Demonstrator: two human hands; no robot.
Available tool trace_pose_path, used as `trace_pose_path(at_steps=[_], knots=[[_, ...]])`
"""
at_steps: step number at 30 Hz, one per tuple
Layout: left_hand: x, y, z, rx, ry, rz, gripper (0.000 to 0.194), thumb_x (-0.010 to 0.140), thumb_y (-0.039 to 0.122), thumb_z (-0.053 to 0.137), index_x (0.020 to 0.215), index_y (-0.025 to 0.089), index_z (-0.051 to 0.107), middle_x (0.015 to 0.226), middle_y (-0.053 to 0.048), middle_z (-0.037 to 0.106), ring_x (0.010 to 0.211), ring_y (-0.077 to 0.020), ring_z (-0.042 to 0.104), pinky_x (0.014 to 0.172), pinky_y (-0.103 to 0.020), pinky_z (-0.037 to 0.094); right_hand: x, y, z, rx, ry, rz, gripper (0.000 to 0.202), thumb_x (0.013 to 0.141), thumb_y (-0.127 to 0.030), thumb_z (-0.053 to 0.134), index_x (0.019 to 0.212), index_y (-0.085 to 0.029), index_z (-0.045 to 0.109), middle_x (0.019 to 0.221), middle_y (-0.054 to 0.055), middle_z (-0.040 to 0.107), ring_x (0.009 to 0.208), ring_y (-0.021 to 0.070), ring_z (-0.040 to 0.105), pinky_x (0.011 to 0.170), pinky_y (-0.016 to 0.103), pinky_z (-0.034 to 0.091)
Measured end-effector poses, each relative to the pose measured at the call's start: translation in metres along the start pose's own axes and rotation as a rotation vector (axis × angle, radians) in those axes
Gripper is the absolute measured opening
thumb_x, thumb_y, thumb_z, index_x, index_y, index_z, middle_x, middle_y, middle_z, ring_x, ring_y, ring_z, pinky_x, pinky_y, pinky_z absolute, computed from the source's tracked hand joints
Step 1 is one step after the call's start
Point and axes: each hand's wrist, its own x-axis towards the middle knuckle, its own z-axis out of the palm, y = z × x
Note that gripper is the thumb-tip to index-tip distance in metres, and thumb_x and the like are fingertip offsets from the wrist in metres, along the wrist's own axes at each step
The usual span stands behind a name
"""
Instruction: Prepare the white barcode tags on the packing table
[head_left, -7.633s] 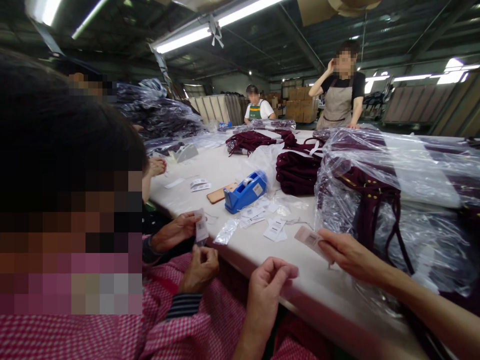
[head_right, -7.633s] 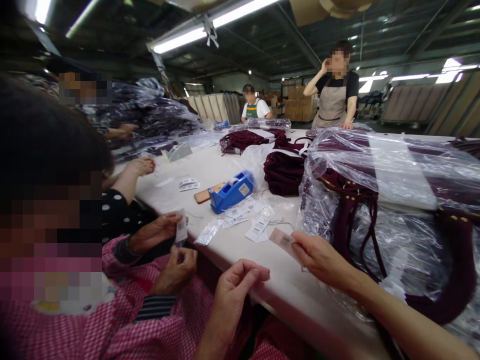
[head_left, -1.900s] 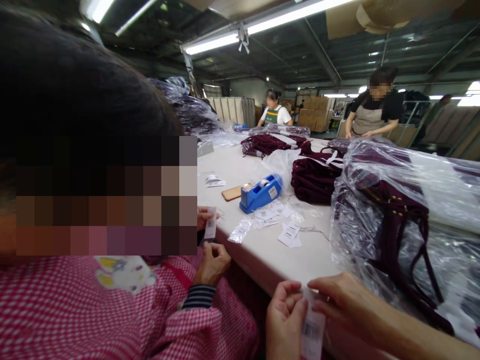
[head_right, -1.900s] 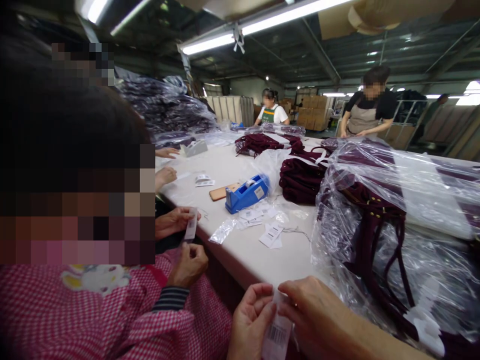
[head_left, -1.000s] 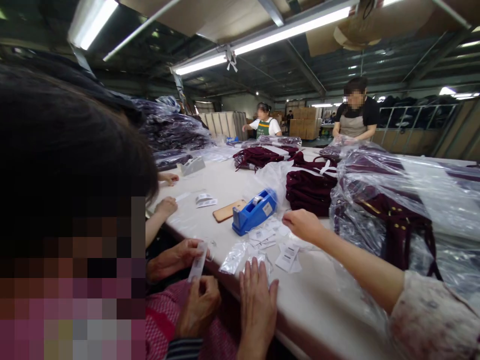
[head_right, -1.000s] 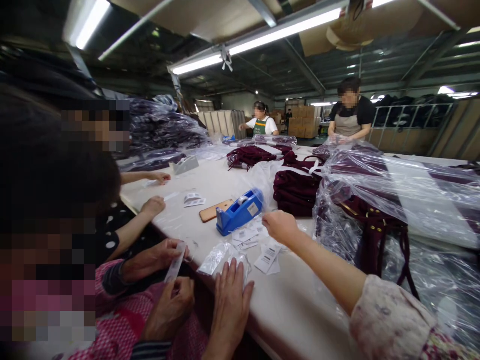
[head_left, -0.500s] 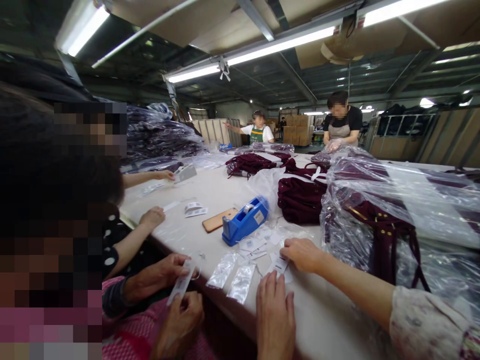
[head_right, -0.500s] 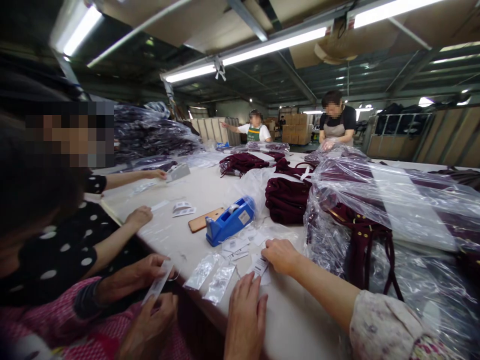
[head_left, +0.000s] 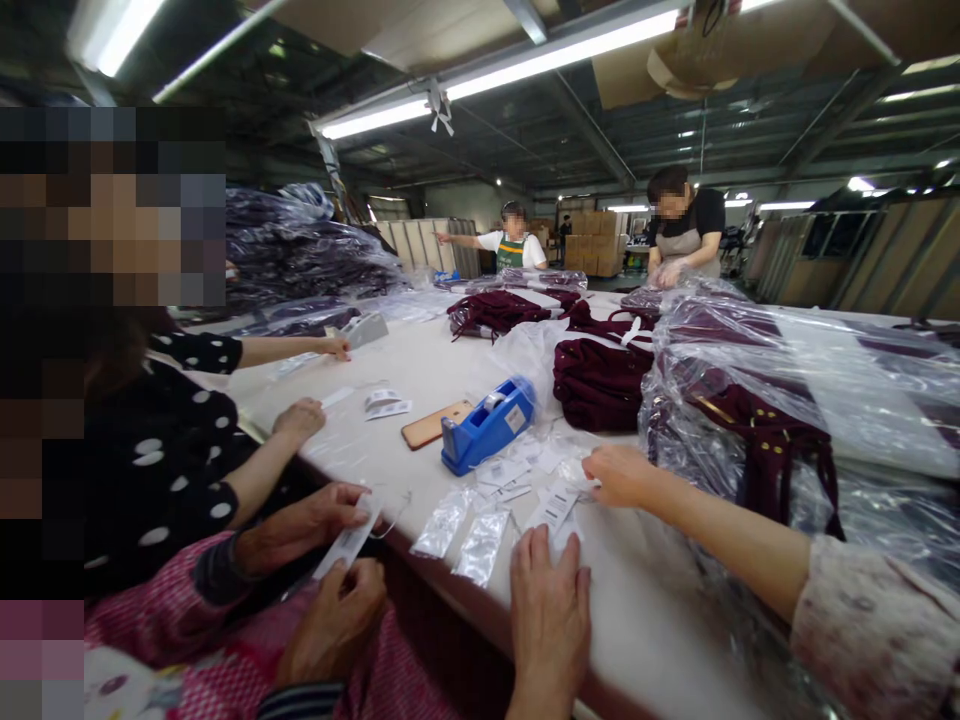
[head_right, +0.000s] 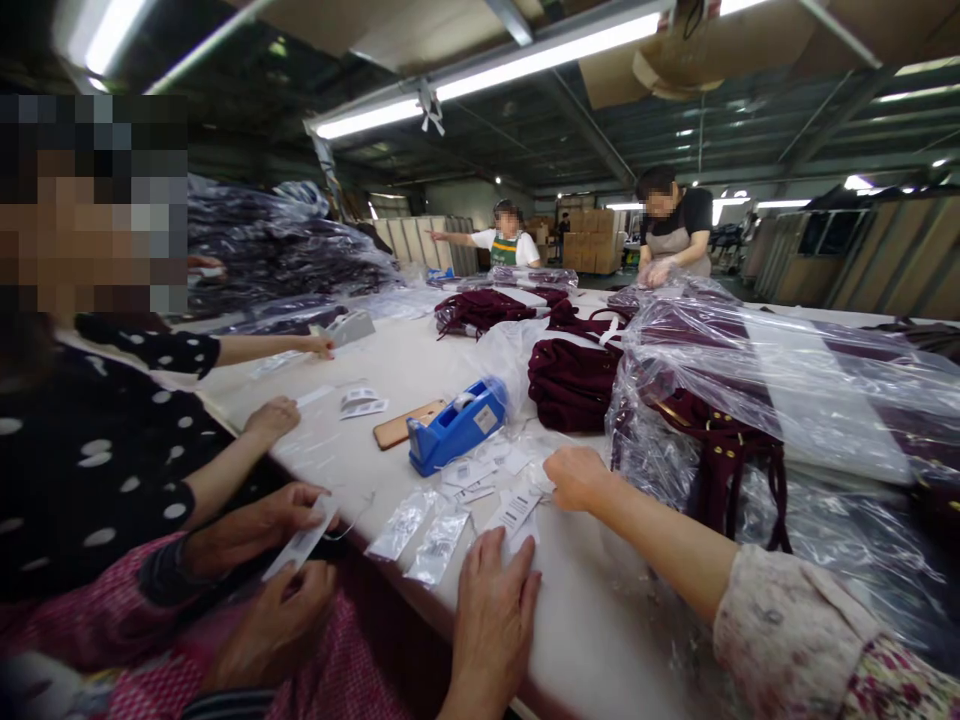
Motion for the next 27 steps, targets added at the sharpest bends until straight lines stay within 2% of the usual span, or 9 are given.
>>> trace_pose_path(at_steps=[3,5,9,11,17,21,23,27], knots=[[-0.002,-0.004,0.005,0.012,0.039,0.011,0.031,0.088,0.028,0.053,0.117,0.025,0.066,0.131,-0.013,0.049,0.128,-0.0341,0.038,0.108,-0.053,0.035,-0.002,-0.008,0.001,-0.002,0.036,-0.015,0.024,0.088,-0.025,0.054,0.105,-0.012,0.064,0.105,0.016,0.065,0.092,0.0263,0.064,0.076,0.038,0.049],[-0.003,-0.005,0.006,0.013,0.056,0.022,0.032,0.088,0.029,0.053,0.117,0.025,0.066,0.135,-0.013,0.046,0.132,-0.0356,0.035,0.108,-0.054,0.034,0.000,-0.015,-0.001,0.012,0.065,-0.086,0.027,0.088,-0.020,0.049,0.110,-0.014,0.063,0.111,0.016,0.063,0.097,0.0273,0.063,0.077,0.036,0.048],[-0.005,-0.006,0.008,0.006,0.087,0.021,0.031,0.087,0.031,0.055,0.115,0.026,0.067,0.140,-0.013,0.044,0.135,-0.0375,0.031,0.109,-0.058,0.031,0.012,-0.024,-0.004,0.049,0.027,-0.328,0.030,0.087,-0.020,0.051,0.113,-0.028,0.063,0.115,0.005,0.064,0.105,0.0222,0.060,0.080,0.030,0.045],[-0.005,-0.005,0.011,0.000,0.109,0.012,0.030,0.086,0.030,0.056,0.114,0.026,0.067,0.140,-0.013,0.043,0.136,-0.0376,0.030,0.110,-0.059,0.029,0.020,-0.026,-0.005,0.052,-0.021,-0.393,0.030,0.083,-0.021,0.057,0.110,-0.030,0.064,0.112,0.003,0.066,0.102,0.0213,0.061,0.076,0.027,0.044],[-0.005,-0.004,0.018,-0.005,0.206,-0.017,0.029,0.080,0.027,0.063,0.109,0.028,0.070,0.140,-0.012,0.045,0.137,-0.0387,0.028,0.110,-0.061,0.026,0.050,-0.031,-0.008,0.024,-0.160,-0.415,0.044,0.067,-0.031,0.075,0.110,-0.024,0.064,0.108,0.006,0.068,0.095,0.0234,0.063,0.068,0.026,0.043],[-0.006,0.001,0.008,-0.002,0.167,-0.008,0.032,0.083,0.025,0.060,0.114,0.028,0.067,0.143,-0.012,0.042,0.139,-0.0379,0.025,0.109,-0.062,0.027,0.063,-0.033,-0.012,-0.003,-0.271,-0.401,0.045,0.060,-0.034,0.080,0.101,-0.021,0.067,0.096,0.004,0.071,0.086,0.0230,0.065,0.064,0.026,0.042],[-0.007,0.003,0.003,0.000,0.143,-0.011,0.032,0.085,0.025,0.059,0.116,0.027,0.066,0.144,-0.013,0.041,0.140,-0.0373,0.024,0.110,-0.061,0.027,0.065,-0.034,-0.013,-0.013,-0.286,-0.389,0.046,0.058,-0.037,0.080,0.099,-0.020,0.067,0.095,0.004,0.071,0.085,0.0232,0.065,0.064,0.026,0.042],[-0.007,0.005,0.001,-0.026,0.158,-0.028,0.031,0.083,0.030,0.064,0.113,0.028,0.067,0.145,-0.013,0.041,0.140,-0.0373,0.025,0.110,-0.061,0.026,0.060,-0.035,-0.011,-0.031,-0.236,-0.372,0.048,0.060,-0.038,0.079,0.102,-0.021,0.063,0.103,0.006,0.070,0.092,0.0244,0.064,0.070,0.028,0.042]])
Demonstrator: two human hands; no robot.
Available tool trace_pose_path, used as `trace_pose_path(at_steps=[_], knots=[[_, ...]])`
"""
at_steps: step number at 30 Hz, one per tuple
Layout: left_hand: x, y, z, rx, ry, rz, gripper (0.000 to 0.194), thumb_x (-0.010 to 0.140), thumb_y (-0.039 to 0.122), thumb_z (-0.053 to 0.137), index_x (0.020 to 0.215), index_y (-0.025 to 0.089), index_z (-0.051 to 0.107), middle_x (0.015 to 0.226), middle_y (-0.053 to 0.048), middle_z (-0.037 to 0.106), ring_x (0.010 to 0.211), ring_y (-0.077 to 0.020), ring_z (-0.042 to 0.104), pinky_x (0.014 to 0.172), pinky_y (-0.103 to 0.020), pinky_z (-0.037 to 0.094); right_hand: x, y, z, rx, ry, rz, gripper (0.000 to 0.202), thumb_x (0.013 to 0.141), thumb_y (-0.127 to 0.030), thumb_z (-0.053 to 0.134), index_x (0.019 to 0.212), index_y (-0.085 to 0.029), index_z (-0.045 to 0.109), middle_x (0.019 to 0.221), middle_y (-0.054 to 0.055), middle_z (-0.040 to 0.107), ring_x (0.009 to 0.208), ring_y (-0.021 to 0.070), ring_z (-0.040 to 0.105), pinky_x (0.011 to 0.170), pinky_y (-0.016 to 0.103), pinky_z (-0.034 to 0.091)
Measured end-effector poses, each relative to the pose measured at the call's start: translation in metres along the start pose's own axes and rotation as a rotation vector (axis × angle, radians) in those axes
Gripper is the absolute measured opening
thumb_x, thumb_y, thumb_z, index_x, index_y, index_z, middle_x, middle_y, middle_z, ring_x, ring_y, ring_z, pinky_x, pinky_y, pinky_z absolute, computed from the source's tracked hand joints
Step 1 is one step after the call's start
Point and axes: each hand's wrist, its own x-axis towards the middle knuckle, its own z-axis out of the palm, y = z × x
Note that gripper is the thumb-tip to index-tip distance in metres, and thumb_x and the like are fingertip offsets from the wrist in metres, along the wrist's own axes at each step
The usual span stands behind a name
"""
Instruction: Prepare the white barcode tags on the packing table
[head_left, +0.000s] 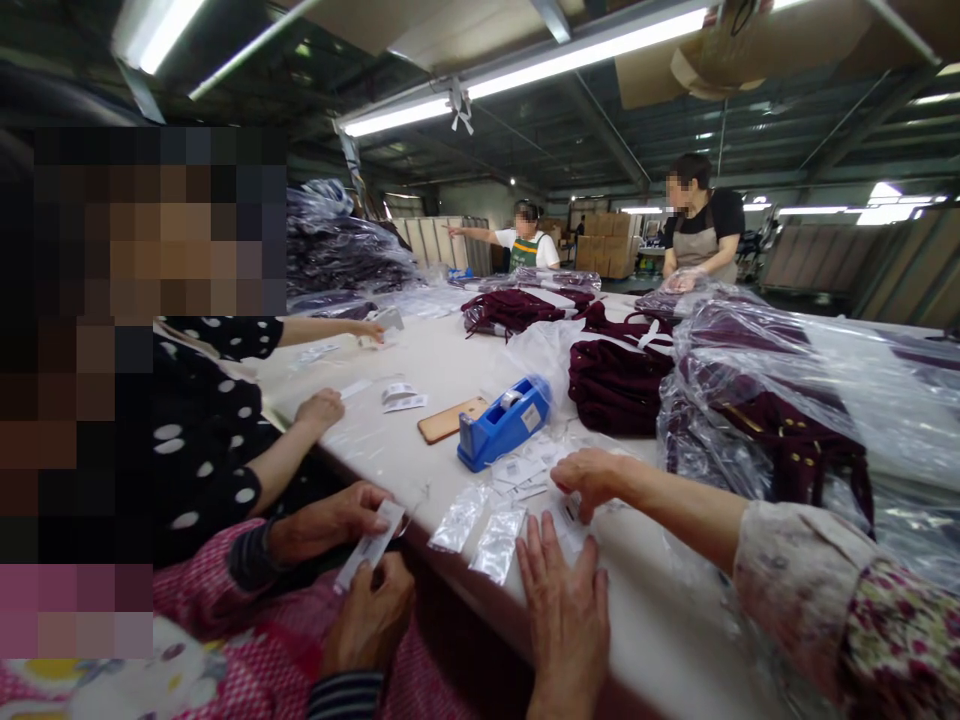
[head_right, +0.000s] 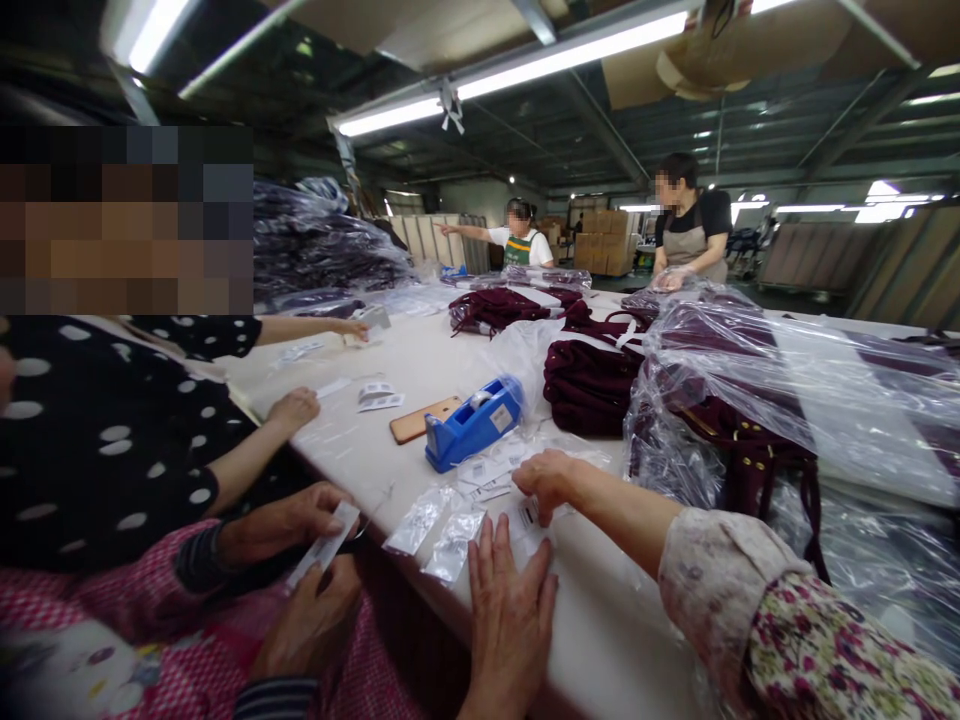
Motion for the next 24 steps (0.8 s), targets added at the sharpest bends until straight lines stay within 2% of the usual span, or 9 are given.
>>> trace_pose_path(at_steps=[6,10,14,18,21,24], knots=[[0.000,-0.004,0.011,-0.030,0.035,-0.015,0.034,0.077,0.032,0.070,0.111,0.027,0.068,0.153,-0.013,0.030,0.141,-0.0408,0.020,0.111,-0.062,0.021,-0.016,-0.012,0.009,-0.051,0.106,0.032,0.054,0.068,-0.034,0.074,0.117,-0.021,0.055,0.100,0.009,0.071,0.098,0.0263,0.063,0.087,0.036,0.038],[0.000,-0.008,0.019,-0.015,0.076,-0.008,0.031,0.076,0.026,0.070,0.107,0.027,0.070,0.155,-0.012,0.028,0.142,-0.0428,0.018,0.110,-0.064,0.020,-0.024,-0.019,0.011,-0.073,0.122,0.054,0.040,0.074,-0.028,0.069,0.112,-0.021,0.060,0.105,0.011,0.070,0.102,0.0275,0.062,0.085,0.037,0.041],[0.001,-0.009,0.020,-0.023,0.085,-0.014,0.032,0.072,0.026,0.073,0.104,0.028,0.072,0.153,-0.010,0.034,0.141,-0.0430,0.019,0.110,-0.065,0.020,-0.020,-0.019,0.003,-0.069,0.085,0.065,0.051,0.064,-0.030,0.079,0.112,-0.021,0.062,0.115,0.011,0.066,0.103,0.0267,0.063,0.076,0.031,0.046],[0.000,-0.007,0.015,-0.020,0.058,-0.014,0.033,0.073,0.027,0.073,0.106,0.027,0.071,0.152,-0.012,0.035,0.141,-0.0419,0.020,0.111,-0.063,0.019,-0.016,-0.024,-0.001,-0.055,0.064,0.078,0.053,0.058,-0.027,0.082,0.106,-0.021,0.062,0.103,0.006,0.070,0.097,0.0243,0.065,0.077,0.030,0.047],[-0.001,-0.004,0.011,0.015,0.062,-0.016,0.033,0.075,0.026,0.072,0.108,0.027,0.070,0.152,-0.013,0.035,0.142,-0.0413,0.019,0.110,-0.062,0.021,-0.028,-0.028,0.003,-0.031,0.115,0.095,0.035,0.070,-0.023,0.073,0.103,-0.019,0.061,0.096,0.006,0.071,0.090,0.0231,0.066,0.075,0.030,0.046],[0.000,-0.003,0.008,0.037,0.054,-0.010,0.032,0.075,0.025,0.071,0.107,0.026,0.071,0.151,-0.012,0.037,0.141,-0.0414,0.020,0.109,-0.063,0.023,-0.052,-0.027,0.005,0.003,0.219,0.129,0.020,0.083,-0.014,0.057,0.103,-0.018,0.059,0.101,0.008,0.068,0.089,0.0211,0.065,0.070,0.027,0.045]])
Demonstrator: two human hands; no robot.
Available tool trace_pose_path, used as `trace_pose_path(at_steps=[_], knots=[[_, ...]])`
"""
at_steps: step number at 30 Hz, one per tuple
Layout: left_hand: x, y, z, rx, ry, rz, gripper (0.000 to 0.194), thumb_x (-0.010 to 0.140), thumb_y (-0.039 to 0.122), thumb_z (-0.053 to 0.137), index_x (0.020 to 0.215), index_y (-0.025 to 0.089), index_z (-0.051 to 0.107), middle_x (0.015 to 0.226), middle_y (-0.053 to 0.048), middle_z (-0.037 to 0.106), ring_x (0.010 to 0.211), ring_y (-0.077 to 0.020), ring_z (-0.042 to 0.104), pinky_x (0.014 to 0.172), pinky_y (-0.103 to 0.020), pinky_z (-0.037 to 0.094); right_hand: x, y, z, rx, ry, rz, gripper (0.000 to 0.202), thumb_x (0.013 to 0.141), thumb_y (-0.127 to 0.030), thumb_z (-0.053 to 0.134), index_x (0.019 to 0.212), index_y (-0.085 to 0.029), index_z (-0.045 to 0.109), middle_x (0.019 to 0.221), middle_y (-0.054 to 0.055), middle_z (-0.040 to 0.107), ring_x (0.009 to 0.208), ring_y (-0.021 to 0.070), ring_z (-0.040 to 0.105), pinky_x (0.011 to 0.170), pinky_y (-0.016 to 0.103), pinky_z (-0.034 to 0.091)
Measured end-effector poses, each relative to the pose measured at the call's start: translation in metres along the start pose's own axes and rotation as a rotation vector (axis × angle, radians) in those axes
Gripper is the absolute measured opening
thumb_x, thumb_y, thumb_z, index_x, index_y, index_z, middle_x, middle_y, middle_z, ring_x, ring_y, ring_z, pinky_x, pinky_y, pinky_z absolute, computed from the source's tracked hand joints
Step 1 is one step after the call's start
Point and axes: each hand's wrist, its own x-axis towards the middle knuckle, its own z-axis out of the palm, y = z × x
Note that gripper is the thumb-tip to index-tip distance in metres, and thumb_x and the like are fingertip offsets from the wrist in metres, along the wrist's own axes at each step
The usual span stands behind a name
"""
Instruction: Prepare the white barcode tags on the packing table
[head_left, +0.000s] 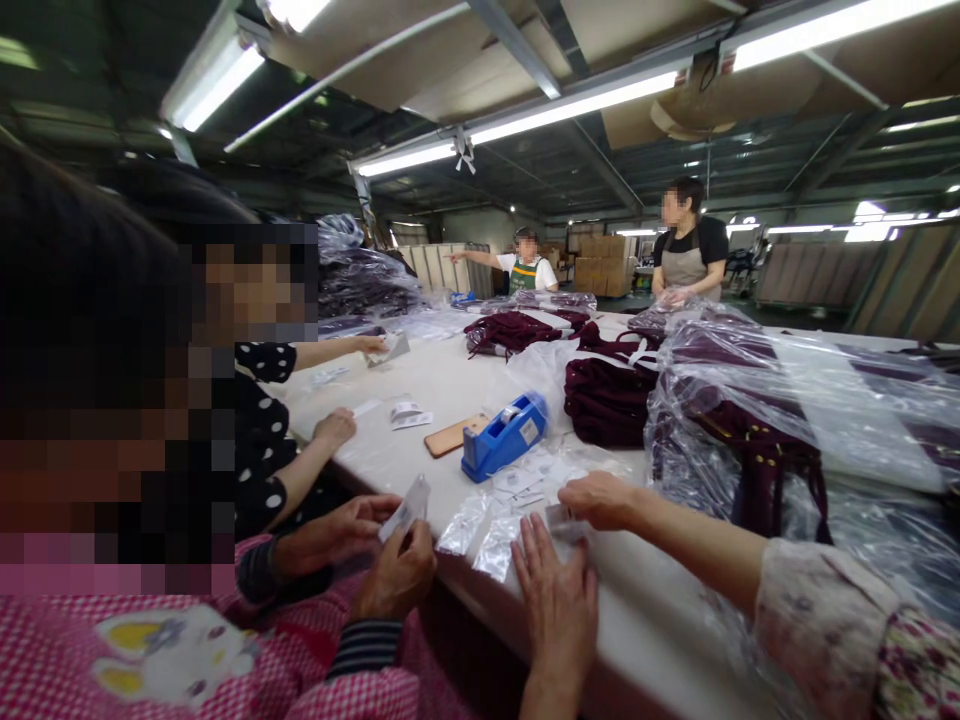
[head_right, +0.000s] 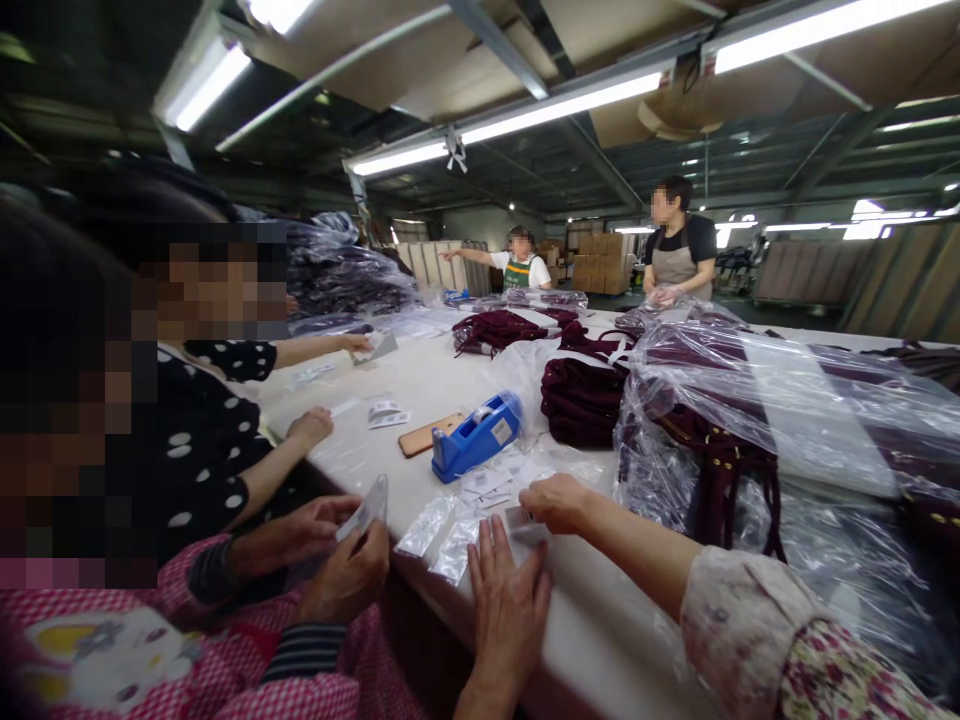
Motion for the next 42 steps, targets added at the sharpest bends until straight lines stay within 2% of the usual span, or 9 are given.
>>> trace_pose_path(at_steps=[5,12,18,21,25,29,32,39,42], knots=[[0.003,0.000,-0.006,0.005,-0.041,0.048,0.027,0.082,0.024,0.063,0.108,0.027,0.070,0.147,-0.013,0.041,0.141,-0.0392,0.022,0.109,-0.062,0.022,-0.048,0.002,0.002,0.048,0.163,0.142,0.024,0.092,-0.009,0.034,0.109,-0.015,0.051,0.105,0.014,0.064,0.089,0.0237,0.063,0.069,0.030,0.042],[0.005,-0.006,0.000,0.016,-0.102,0.085,0.028,0.081,0.017,0.059,0.107,0.021,0.068,0.125,-0.013,0.058,0.130,-0.0339,0.042,0.111,-0.059,0.022,-0.079,-0.015,0.040,0.126,0.142,0.187,0.018,0.090,-0.010,0.039,0.101,-0.017,0.052,0.095,0.009,0.069,0.084,0.0217,0.065,0.065,0.027,0.039],[0.019,-0.002,-0.020,-0.301,-0.037,-0.052,0.037,0.081,0.005,0.046,0.114,0.015,0.057,0.144,-0.017,0.045,0.139,-0.0293,0.033,0.114,-0.058,0.019,-0.092,0.001,0.015,0.155,0.211,0.169,0.014,0.091,-0.016,0.041,0.101,-0.017,0.051,0.089,0.008,0.069,0.076,0.0220,0.066,0.056,0.027,0.034],[0.032,0.015,-0.042,-0.554,-0.065,-0.061,0.043,0.088,0.018,0.046,0.131,0.017,0.046,0.141,-0.013,0.050,0.134,-0.0245,0.041,0.112,-0.048,0.031,-0.099,-0.003,0.004,0.157,0.216,0.107,0.017,0.087,-0.012,0.046,0.100,-0.020,0.053,0.090,0.007,0.069,0.075,0.0228,0.066,0.056,0.027,0.034],[0.030,0.031,-0.056,-0.748,-0.262,-0.051,0.030,0.092,0.027,0.043,0.113,0.022,0.062,0.113,-0.006,0.071,0.105,-0.0220,0.064,0.091,-0.035,0.049,-0.103,-0.014,0.011,0.210,0.230,0.081,0.022,0.088,-0.011,0.044,0.103,-0.022,0.056,0.097,0.009,0.069,0.079,0.0242,0.066,0.060,0.028,0.037],[0.001,0.023,-0.049,-0.717,-0.288,-0.157,0.026,0.090,0.026,0.042,0.096,0.022,0.067,0.091,-0.003,0.074,0.087,-0.0215,0.068,0.078,-0.031,0.050,-0.113,-0.021,0.041,0.346,0.249,0.107,0.012,0.091,-0.023,0.049,0.097,-0.021,0.058,0.091,0.006,0.069,0.082,0.0222,0.065,0.067,0.028,0.042],[-0.016,0.017,-0.043,-0.712,-0.307,-0.182,0.025,0.089,0.027,0.043,0.089,0.022,0.067,0.085,-0.002,0.074,0.085,-0.0215,0.068,0.078,-0.031,0.050,-0.125,-0.025,0.061,0.458,0.287,0.113,0.010,0.092,-0.021,0.049,0.097,-0.021,0.057,0.094,0.003,0.066,0.087,0.0161,0.062,0.074,0.023,0.043],[-0.019,0.030,-0.026,-0.682,-0.225,-0.280,0.031,0.089,0.021,0.035,0.107,0.017,0.060,0.110,-0.010,0.069,0.107,-0.0230,0.062,0.096,-0.039,0.044,-0.129,-0.040,0.085,0.541,0.369,0.216,0.025,0.095,-0.009,0.034,0.086,-0.018,0.055,0.092,0.006,0.060,0.086,0.0164,0.056,0.077,0.025,0.043],[-0.018,0.030,-0.024,-0.675,-0.226,-0.287,0.031,0.089,0.021,0.034,0.105,0.017,0.060,0.104,-0.010,0.070,0.099,-0.0237,0.064,0.090,-0.040,0.048,-0.126,-0.042,0.084,0.524,0.381,0.268,0.026,0.092,-0.005,0.034,0.085,-0.016,0.056,0.090,0.008,0.060,0.085,0.0188,0.056,0.076,0.028,0.043]])
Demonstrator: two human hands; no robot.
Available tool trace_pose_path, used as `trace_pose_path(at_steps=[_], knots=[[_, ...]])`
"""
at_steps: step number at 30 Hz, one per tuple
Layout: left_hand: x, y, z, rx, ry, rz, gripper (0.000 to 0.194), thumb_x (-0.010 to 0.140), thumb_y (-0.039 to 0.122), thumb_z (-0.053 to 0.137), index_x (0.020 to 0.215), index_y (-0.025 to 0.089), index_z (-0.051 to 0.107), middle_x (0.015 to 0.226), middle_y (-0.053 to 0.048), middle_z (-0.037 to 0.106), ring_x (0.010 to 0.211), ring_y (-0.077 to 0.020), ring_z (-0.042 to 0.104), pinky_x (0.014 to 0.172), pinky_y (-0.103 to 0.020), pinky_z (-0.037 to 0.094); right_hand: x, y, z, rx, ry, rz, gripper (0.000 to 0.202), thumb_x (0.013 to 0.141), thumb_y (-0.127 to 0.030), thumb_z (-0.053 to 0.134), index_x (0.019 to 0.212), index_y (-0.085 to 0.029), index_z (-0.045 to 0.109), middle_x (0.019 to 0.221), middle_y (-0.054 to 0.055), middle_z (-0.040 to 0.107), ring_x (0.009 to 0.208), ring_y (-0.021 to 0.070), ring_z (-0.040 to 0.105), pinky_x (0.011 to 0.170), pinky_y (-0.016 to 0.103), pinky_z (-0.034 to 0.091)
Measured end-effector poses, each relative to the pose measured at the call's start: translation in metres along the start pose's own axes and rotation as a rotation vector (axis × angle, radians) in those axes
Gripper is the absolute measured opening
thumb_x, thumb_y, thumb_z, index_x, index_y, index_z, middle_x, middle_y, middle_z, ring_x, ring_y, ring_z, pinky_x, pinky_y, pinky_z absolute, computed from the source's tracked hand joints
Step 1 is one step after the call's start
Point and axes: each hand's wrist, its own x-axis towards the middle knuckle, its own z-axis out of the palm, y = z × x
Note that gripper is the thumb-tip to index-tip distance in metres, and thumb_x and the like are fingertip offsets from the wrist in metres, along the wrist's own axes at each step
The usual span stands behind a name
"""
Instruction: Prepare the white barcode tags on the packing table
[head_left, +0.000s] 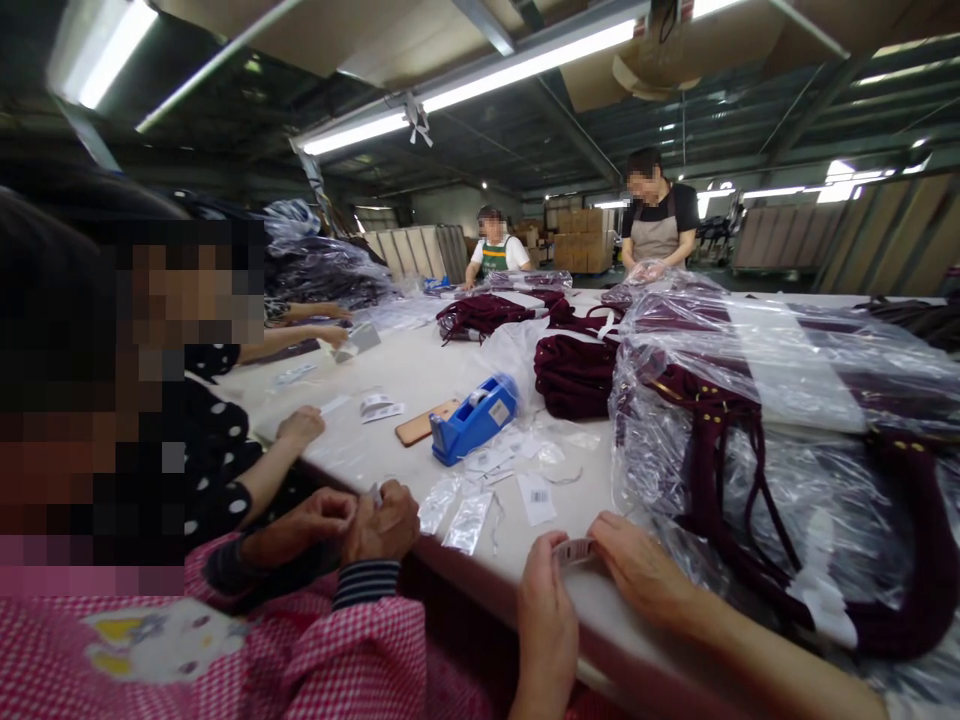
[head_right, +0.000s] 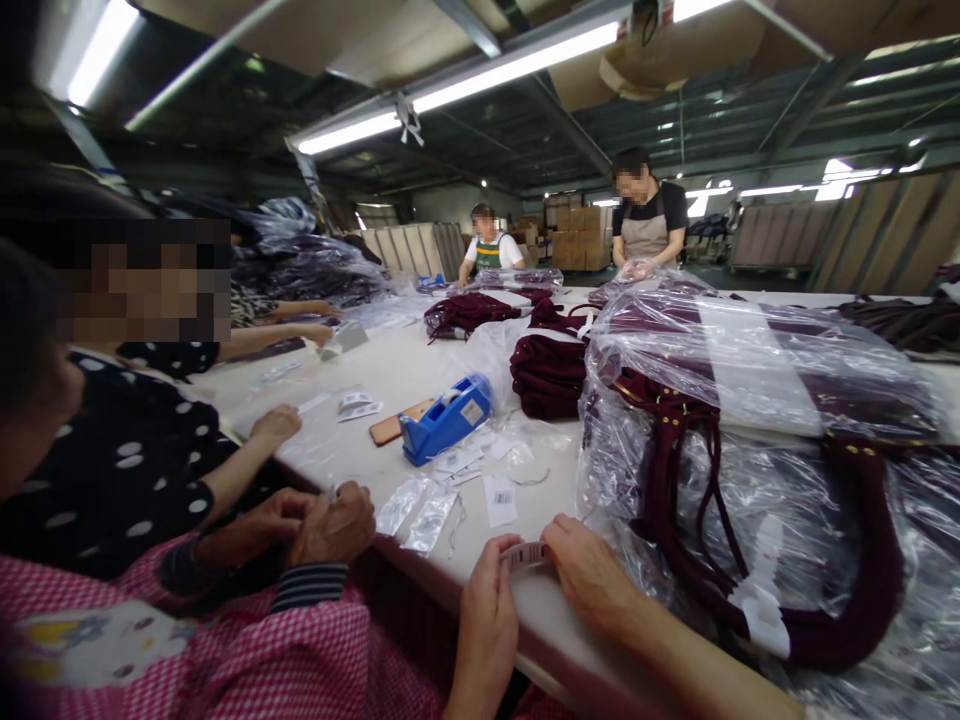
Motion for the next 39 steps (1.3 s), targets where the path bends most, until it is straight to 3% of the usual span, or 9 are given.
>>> trace_pose_path(at_steps=[6,12,17,21,25,28,31,35,39], knots=[[0.003,0.004,-0.007,-0.083,-0.046,0.047,0.025,0.087,0.025,0.039,0.091,0.020,0.064,0.090,-0.006,0.073,0.086,-0.0233,0.067,0.078,-0.034,0.051,0.011,-0.022,-0.021,-0.138,0.026,-0.130,0.021,0.088,-0.015,0.049,0.105,-0.020,0.060,0.112,0.009,0.062,0.104,0.0263,0.054,0.091,0.037,0.038],[0.010,0.010,-0.013,-0.139,-0.139,0.016,0.028,0.089,0.029,0.043,0.103,0.020,0.065,0.110,-0.008,0.072,0.101,-0.0240,0.065,0.090,-0.036,0.049,0.024,-0.024,-0.016,-0.227,-0.128,-0.018,0.021,0.083,-0.007,0.049,0.095,-0.017,0.063,0.093,0.010,0.070,0.081,0.0244,0.065,0.064,0.029,0.039],[0.068,0.033,-0.019,0.330,-0.029,0.092,0.041,0.094,0.029,0.031,0.121,0.015,0.059,0.124,-0.011,0.064,0.117,-0.0208,0.057,0.101,-0.034,0.042,0.024,0.008,-0.035,-0.002,0.081,0.083,0.026,0.096,-0.022,0.034,0.085,-0.019,0.057,0.076,0.005,0.068,0.067,0.0182,0.062,0.059,0.025,0.037],[0.135,0.039,0.010,0.564,-0.045,0.103,0.029,0.090,0.020,0.043,0.093,0.015,0.071,0.100,-0.012,0.068,0.100,-0.0234,0.062,0.092,-0.033,0.044,0.025,0.026,-0.045,0.502,0.259,0.092,0.031,0.098,-0.036,0.032,0.083,-0.020,0.053,0.076,0.004,0.065,0.066,0.0166,0.059,0.059,0.025,0.040],[0.176,0.025,0.045,0.729,-0.039,0.014,0.018,0.077,0.018,0.062,0.087,0.007,0.073,0.101,-0.020,0.064,0.102,-0.0340,0.058,0.087,-0.042,0.044,0.024,0.031,-0.039,0.603,0.282,0.068,0.033,0.098,-0.040,0.034,0.085,-0.019,0.056,0.072,0.003,0.063,0.063,0.0158,0.057,0.058,0.024,0.040],[0.184,0.017,0.059,0.766,-0.036,0.033,0.031,0.078,0.019,0.062,0.106,0.008,0.069,0.113,-0.022,0.059,0.109,-0.0365,0.052,0.089,-0.046,0.041,0.023,0.031,-0.034,0.624,0.332,0.037,0.034,0.096,-0.042,0.036,0.083,-0.019,0.057,0.068,0.002,0.062,0.060,0.0147,0.056,0.057,0.023,0.041],[0.184,0.015,0.070,0.733,-0.057,0.112,0.042,0.084,0.027,0.058,0.126,0.023,0.059,0.125,-0.015,0.054,0.119,-0.0334,0.044,0.098,-0.047,0.034,0.024,0.030,-0.029,0.688,0.375,0.025,0.039,0.095,-0.047,0.037,0.080,-0.019,0.058,0.064,0.001,0.061,0.057,0.0140,0.055,0.055,0.022,0.042],[0.187,0.008,0.089,0.625,-0.146,0.112,0.024,0.080,0.033,0.067,0.099,0.018,0.070,0.108,-0.012,0.063,0.115,-0.0319,0.049,0.099,-0.051,0.035,0.024,0.029,-0.026,0.758,0.395,0.078,0.046,0.093,-0.054,0.037,0.077,-0.019,0.062,0.062,0.003,0.062,0.055,0.0153,0.055,0.053,0.023,0.043],[0.194,0.003,0.091,0.422,-0.143,0.066,0.024,0.089,0.033,0.059,0.105,0.016,0.063,0.116,-0.007,0.062,0.109,-0.0237,0.057,0.095,-0.049,0.044,0.023,0.029,-0.032,0.880,0.447,0.164,0.043,0.086,-0.059,0.050,0.077,-0.020,0.067,0.062,0.003,0.064,0.055,0.0166,0.055,0.054,0.025,0.045]])
